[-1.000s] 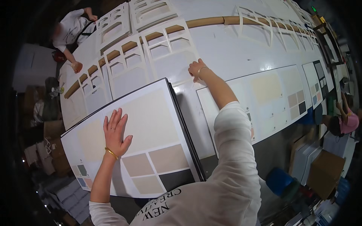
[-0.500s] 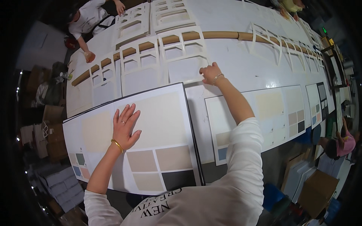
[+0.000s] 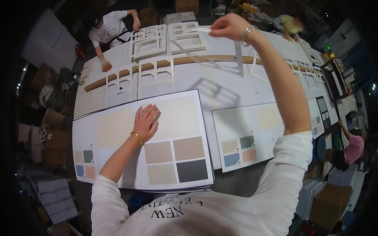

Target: Organizing color or material samples in a large binder by placing plastic templates over them.

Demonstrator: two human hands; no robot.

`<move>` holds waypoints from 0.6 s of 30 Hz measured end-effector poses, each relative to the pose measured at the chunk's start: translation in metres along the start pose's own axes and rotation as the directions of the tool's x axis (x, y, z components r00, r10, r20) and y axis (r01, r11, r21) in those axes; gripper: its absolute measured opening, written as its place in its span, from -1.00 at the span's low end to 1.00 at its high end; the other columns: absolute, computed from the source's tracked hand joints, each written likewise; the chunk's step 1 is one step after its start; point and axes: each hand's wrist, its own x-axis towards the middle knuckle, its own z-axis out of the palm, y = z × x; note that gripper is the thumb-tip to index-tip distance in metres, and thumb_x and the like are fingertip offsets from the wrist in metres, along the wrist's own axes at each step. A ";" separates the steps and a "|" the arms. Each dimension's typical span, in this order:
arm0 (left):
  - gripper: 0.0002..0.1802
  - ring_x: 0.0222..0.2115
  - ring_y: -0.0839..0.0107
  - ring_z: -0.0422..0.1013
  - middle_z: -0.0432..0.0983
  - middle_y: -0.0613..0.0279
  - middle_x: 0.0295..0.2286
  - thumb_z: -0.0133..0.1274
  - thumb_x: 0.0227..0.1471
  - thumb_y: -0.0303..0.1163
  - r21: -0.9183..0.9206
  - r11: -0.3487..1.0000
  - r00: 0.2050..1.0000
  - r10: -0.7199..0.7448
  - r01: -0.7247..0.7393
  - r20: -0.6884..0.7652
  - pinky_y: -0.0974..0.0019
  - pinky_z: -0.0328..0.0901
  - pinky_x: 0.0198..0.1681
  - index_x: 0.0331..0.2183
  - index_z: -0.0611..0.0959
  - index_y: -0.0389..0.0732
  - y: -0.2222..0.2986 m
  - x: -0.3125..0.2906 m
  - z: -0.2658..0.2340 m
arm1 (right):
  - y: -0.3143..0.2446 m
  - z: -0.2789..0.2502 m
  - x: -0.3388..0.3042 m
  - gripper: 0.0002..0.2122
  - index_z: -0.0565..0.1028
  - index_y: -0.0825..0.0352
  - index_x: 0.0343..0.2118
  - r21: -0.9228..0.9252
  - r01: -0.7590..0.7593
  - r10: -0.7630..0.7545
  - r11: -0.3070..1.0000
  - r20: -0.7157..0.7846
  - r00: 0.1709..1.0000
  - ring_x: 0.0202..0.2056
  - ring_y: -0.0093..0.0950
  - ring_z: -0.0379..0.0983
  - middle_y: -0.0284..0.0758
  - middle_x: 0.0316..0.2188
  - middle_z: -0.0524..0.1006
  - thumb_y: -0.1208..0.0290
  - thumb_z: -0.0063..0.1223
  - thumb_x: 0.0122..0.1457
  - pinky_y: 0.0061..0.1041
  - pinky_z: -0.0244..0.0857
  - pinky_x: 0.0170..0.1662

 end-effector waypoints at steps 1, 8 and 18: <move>-0.58 0.12 0.24 0.22 0.36 0.19 0.00 0.05 -0.02 -0.34 0.047 0.993 0.993 0.115 -0.113 -0.038 -0.03 -0.10 0.27 -0.05 0.51 -0.07 0.001 -0.001 0.001 | -0.029 -0.015 -0.005 -0.71 0.65 0.32 -0.33 0.033 -0.040 0.039 0.999 0.024 0.999 -0.47 -0.60 0.50 -0.37 -0.49 0.62 0.17 0.25 0.03 -0.64 0.37 -0.35; -0.60 -0.15 0.50 0.35 0.43 0.49 -0.22 0.24 -0.18 -0.34 0.417 0.811 0.571 0.586 -0.411 -0.576 0.31 0.10 -0.10 -0.18 0.67 0.17 0.073 0.056 -0.125 | -0.206 -0.084 -0.061 -0.71 0.62 0.32 -0.22 0.074 -0.135 0.115 0.988 0.229 0.967 -0.35 -0.59 0.53 -0.33 -0.42 0.62 0.18 0.18 0.14 -0.64 0.38 -0.16; -0.62 -0.15 0.61 0.42 0.56 0.65 -0.21 0.23 -0.07 0.03 0.725 0.688 0.224 0.710 -0.017 -0.668 0.39 0.14 -0.05 -0.15 0.67 0.23 0.096 0.030 -0.322 | -0.334 -0.084 -0.108 -0.77 0.60 0.46 -0.23 0.561 -0.264 0.033 0.785 0.387 0.922 -0.44 -0.57 0.52 -0.26 -0.43 0.63 0.37 0.13 0.17 -0.62 0.40 -0.31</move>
